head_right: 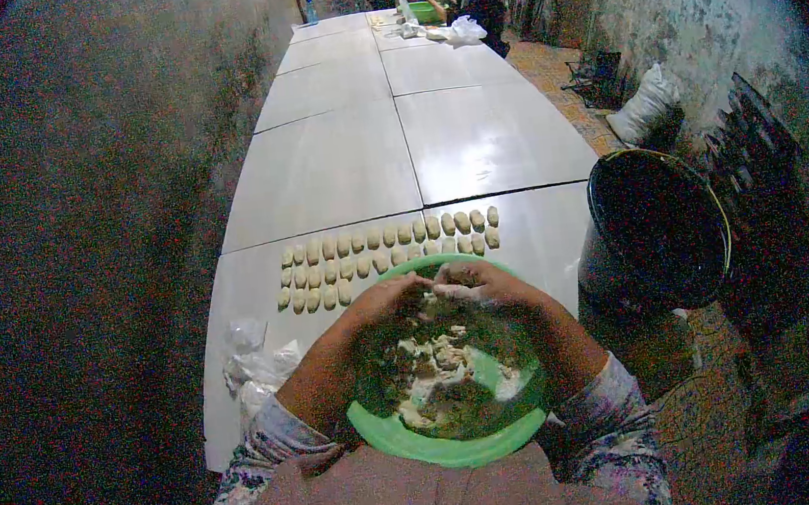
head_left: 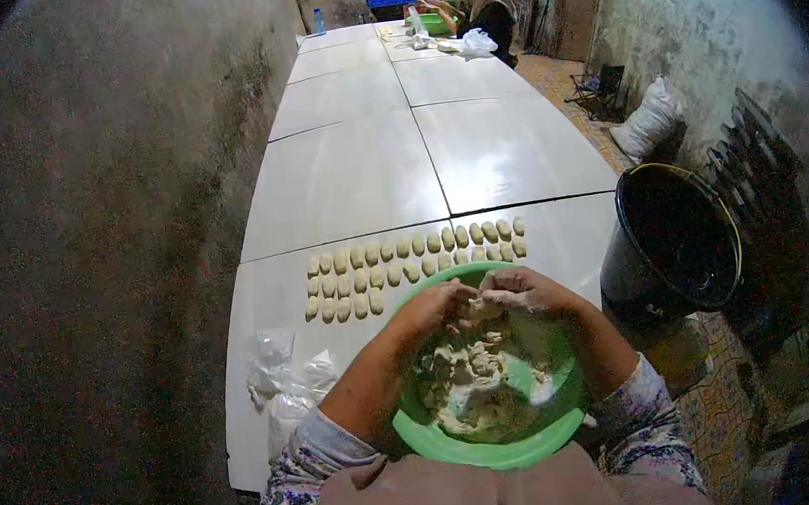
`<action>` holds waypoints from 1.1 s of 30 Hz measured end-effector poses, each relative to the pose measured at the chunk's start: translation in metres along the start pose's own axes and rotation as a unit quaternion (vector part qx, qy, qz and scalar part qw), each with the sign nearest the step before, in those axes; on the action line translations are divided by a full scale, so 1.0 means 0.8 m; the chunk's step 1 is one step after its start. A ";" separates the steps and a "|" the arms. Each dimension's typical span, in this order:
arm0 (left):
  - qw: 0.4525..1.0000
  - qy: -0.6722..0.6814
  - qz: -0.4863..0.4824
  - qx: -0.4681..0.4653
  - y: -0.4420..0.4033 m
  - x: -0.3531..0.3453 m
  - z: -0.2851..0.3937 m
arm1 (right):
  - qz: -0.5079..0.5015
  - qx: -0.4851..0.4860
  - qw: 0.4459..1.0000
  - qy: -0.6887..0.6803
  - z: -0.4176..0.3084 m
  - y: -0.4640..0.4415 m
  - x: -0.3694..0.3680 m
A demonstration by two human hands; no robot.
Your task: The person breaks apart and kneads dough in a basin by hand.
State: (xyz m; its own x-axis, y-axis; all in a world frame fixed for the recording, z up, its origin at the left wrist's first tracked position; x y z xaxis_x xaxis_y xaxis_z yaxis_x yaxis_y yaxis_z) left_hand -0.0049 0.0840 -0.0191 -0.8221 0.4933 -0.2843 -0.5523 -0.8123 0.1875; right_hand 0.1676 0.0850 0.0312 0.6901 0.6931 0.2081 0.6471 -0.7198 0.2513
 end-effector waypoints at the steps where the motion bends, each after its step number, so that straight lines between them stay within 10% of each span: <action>1: 1.000 -0.001 0.001 0.000 0.005 -0.006 0.006 | -0.001 0.001 1.000 0.000 0.006 -0.002 -0.001; 3: 0.997 -0.008 -0.018 0.072 0.017 -0.020 0.014 | 0.002 0.012 0.997 -0.079 0.012 -0.004 -0.002; 5: 0.999 0.004 -0.033 0.037 0.015 -0.018 0.009 | 0.041 0.100 0.985 0.133 -0.004 0.004 -0.003; 11: 0.995 -0.060 -0.045 0.058 0.005 -0.005 -0.007 | 0.095 -0.107 0.974 -0.175 0.011 0.003 -0.016; 14: 0.966 -0.259 -0.004 0.003 -0.003 0.010 -0.014 | 0.048 0.074 0.988 0.131 0.014 -0.012 -0.011; 18: 0.936 -0.347 -0.018 -0.050 -0.001 0.002 -0.011 | 0.051 -0.033 0.992 -0.112 0.023 -0.006 -0.014; 20: 0.925 -0.379 -0.008 -0.033 0.004 -0.006 -0.003 | 0.036 0.138 0.975 0.172 0.007 -0.004 -0.014; 25: 0.893 -0.447 -0.033 -0.047 0.004 -0.012 -0.006 | -0.005 0.059 0.992 0.112 -0.007 0.009 -0.027; 28: 0.883 -0.469 -0.014 -0.019 0.016 -0.023 0.003 | 0.024 0.168 0.969 0.179 0.031 -0.002 -0.015; 33: 0.869 -0.493 -0.034 -0.012 0.009 -0.019 -0.007 | -0.176 0.182 0.963 -0.092 -0.016 0.008 -0.022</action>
State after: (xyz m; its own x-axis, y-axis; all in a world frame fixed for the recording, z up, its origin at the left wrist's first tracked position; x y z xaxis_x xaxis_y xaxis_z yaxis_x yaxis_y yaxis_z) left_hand 0.0047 0.0690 -0.0185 -0.5137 0.5571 0.6525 -0.6107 -0.7716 0.1781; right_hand 0.1555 0.0688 0.0416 0.4314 0.9021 -0.0084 0.8991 -0.4307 -0.0785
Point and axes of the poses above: each hand's wrist, its own y-axis away from the middle knuckle, its own x-axis out of the back of the hand, z = x × y, the point moved 3 cm from there along -y, towards the middle knuckle, and after that the axes turned 5 degrees about -x, right-handed, at the moved point
